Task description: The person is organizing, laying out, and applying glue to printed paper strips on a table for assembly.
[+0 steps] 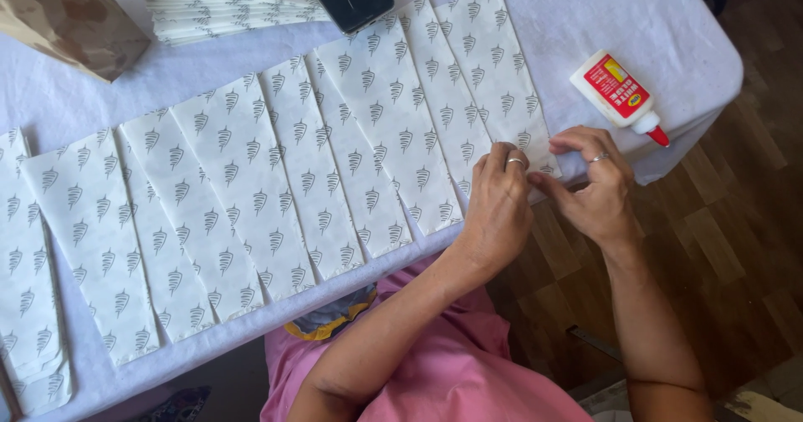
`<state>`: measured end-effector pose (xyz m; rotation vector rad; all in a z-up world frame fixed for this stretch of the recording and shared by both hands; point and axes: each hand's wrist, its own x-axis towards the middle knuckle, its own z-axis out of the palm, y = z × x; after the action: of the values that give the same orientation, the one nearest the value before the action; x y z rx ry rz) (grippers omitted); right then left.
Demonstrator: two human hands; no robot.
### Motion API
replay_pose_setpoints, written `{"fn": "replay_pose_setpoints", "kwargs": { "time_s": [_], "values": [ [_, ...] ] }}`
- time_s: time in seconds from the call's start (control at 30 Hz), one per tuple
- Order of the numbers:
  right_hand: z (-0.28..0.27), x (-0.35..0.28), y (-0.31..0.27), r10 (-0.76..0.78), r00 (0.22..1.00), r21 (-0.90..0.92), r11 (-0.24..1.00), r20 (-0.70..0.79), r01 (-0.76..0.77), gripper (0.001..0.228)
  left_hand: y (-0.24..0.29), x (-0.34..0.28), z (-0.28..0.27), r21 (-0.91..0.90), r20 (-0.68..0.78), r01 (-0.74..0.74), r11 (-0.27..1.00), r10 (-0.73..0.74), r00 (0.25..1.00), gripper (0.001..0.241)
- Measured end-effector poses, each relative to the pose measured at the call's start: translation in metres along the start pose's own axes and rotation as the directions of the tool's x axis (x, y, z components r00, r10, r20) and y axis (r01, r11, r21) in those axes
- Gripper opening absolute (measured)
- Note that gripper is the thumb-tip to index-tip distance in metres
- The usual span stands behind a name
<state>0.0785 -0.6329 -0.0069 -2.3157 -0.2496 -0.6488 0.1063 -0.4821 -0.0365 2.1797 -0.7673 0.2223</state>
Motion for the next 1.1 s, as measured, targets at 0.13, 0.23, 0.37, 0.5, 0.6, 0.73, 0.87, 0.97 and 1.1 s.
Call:
{"fn": "replay_pose_setpoints", "kwargs": {
  "time_s": [0.13, 0.23, 0.37, 0.5, 0.6, 0.73, 0.87, 0.97, 1.1],
  "values": [
    [-0.007, 0.001, -0.004, 0.021, 0.999, 0.019, 1.0, 0.028, -0.021, 0.023, 0.002, -0.005, 0.004, 0.016, -0.014, -0.016, 1.0, 0.016, 1.0, 0.012],
    [-0.007, 0.002, -0.015, 0.049, 0.997, 0.005, 0.999, 0.053, -0.049, 0.026, 0.001, -0.01, 0.007, -0.039, -0.1, -0.118, 0.992, 0.114, 0.989, 0.037],
    [0.001, 0.0, -0.037, -0.1, 0.995, -0.101, 0.99, -0.029, 0.097, 0.024, 0.012, -0.016, -0.016, 0.041, -0.115, -0.269, 0.962, 0.272, 0.955, 0.026],
    [0.005, 0.002, -0.046, -0.07, 0.996, -0.102, 0.992, 0.053, 0.075, 0.023, 0.003, -0.044, -0.016, 0.067, -0.207, -0.306, 0.95, 0.313, 0.927, 0.022],
    [0.001, 0.005, -0.03, -0.132, 0.99, -0.108, 0.985, 0.044, 0.136, 0.021, -0.009, -0.043, -0.06, 0.095, -0.171, -0.24, 0.966, 0.253, 0.952, 0.021],
    [0.01, 0.001, -0.041, -0.159, 0.981, 0.006, 0.987, 0.109, 0.159, 0.023, -0.016, -0.046, -0.058, 0.08, -0.173, -0.18, 0.98, 0.191, 0.966, 0.022],
    [0.018, -0.003, -0.039, -0.199, 0.963, 0.099, 0.978, 0.183, 0.184, 0.022, -0.015, -0.049, -0.055, 0.132, -0.132, -0.199, 0.971, 0.216, 0.967, 0.019],
    [0.016, -0.003, -0.039, -0.202, 0.963, 0.107, 0.977, 0.178, 0.185, 0.018, -0.018, -0.051, -0.051, 0.113, -0.134, -0.197, 0.974, 0.212, 0.968, 0.015],
    [0.014, -0.008, -0.036, -0.179, 0.975, 0.133, 0.978, 0.13, 0.162, 0.011, -0.019, -0.052, -0.054, 0.062, -0.139, -0.213, 0.975, 0.22, 0.966, 0.011]
  ]
}}
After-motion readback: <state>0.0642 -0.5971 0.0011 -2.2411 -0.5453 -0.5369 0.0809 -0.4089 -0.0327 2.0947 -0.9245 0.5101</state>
